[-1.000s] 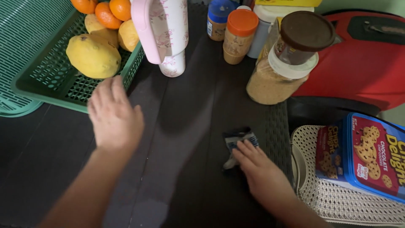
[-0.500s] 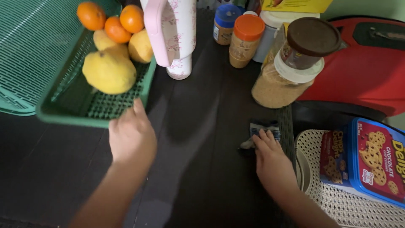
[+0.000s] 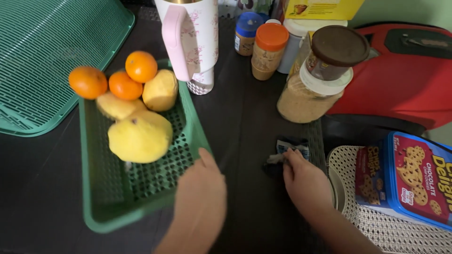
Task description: Wiping a dark-colored table surface with a cloth and organizing kitchen items.
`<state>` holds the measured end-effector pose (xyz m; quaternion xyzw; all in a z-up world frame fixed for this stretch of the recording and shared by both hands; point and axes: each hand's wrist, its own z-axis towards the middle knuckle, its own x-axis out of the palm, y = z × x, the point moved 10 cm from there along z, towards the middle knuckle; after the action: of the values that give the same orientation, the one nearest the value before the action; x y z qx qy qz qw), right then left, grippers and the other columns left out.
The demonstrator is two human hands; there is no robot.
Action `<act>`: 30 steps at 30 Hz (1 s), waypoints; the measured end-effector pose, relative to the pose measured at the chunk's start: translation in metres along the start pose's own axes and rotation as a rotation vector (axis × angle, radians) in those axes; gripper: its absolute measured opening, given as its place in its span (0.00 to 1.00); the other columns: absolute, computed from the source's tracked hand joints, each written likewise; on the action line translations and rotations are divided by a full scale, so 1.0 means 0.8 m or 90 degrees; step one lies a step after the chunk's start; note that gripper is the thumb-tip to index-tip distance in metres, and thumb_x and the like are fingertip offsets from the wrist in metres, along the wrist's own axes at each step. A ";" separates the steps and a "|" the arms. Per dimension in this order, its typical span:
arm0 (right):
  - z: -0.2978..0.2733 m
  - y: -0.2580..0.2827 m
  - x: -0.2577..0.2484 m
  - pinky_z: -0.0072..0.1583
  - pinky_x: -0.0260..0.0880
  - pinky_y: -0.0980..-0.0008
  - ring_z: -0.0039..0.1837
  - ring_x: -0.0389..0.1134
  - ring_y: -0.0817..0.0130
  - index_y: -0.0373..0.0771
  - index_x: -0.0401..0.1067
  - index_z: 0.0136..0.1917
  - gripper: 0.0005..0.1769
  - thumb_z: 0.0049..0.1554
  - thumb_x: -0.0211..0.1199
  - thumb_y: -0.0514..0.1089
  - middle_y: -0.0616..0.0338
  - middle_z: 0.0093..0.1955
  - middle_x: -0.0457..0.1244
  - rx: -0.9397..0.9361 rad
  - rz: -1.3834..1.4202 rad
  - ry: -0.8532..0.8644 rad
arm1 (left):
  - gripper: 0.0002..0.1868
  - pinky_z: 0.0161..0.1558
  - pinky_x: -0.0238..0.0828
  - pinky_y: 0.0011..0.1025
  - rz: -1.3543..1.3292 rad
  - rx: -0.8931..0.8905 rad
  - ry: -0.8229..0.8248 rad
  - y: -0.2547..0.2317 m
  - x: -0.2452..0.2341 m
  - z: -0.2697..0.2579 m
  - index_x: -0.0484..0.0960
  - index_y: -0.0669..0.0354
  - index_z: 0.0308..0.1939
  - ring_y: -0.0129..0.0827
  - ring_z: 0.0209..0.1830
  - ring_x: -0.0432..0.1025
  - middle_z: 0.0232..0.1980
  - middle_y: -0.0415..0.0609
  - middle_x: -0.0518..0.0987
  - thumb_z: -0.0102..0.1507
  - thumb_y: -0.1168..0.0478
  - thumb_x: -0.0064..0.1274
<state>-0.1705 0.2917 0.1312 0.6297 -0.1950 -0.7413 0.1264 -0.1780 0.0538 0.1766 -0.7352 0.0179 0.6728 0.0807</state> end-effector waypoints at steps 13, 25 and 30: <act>0.009 -0.044 -0.016 0.52 0.74 0.60 0.49 0.76 0.54 0.41 0.77 0.60 0.20 0.55 0.64 0.47 0.48 0.47 0.73 0.186 0.145 0.025 | 0.40 0.46 0.73 0.34 -0.129 0.135 0.010 -0.100 0.041 -0.031 0.49 0.86 0.73 0.45 0.46 0.72 0.47 0.58 0.76 0.59 0.70 0.45; -0.006 -0.027 0.015 0.46 0.68 0.69 0.44 0.67 0.70 0.38 0.76 0.60 0.16 0.58 0.61 0.42 0.59 0.44 0.67 0.461 0.759 0.205 | 0.32 0.41 0.77 0.41 -0.253 0.360 -0.116 -0.217 0.086 -0.114 0.66 0.84 0.68 0.51 0.44 0.75 0.55 0.71 0.77 0.60 0.68 0.48; -0.010 -0.043 0.008 0.44 0.70 0.68 0.43 0.68 0.69 0.38 0.74 0.56 0.14 0.57 0.59 0.43 0.59 0.42 0.67 0.461 0.752 0.233 | 0.22 0.38 0.80 0.44 -0.324 0.479 0.012 -0.239 0.097 -0.131 0.75 0.80 0.64 0.52 0.44 0.77 0.55 0.77 0.78 0.68 0.68 0.46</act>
<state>-0.1622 0.3187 0.1089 0.5355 -0.7128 -0.3201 0.3204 -0.0414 0.2338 0.1265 -0.6417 0.0806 0.5719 0.5046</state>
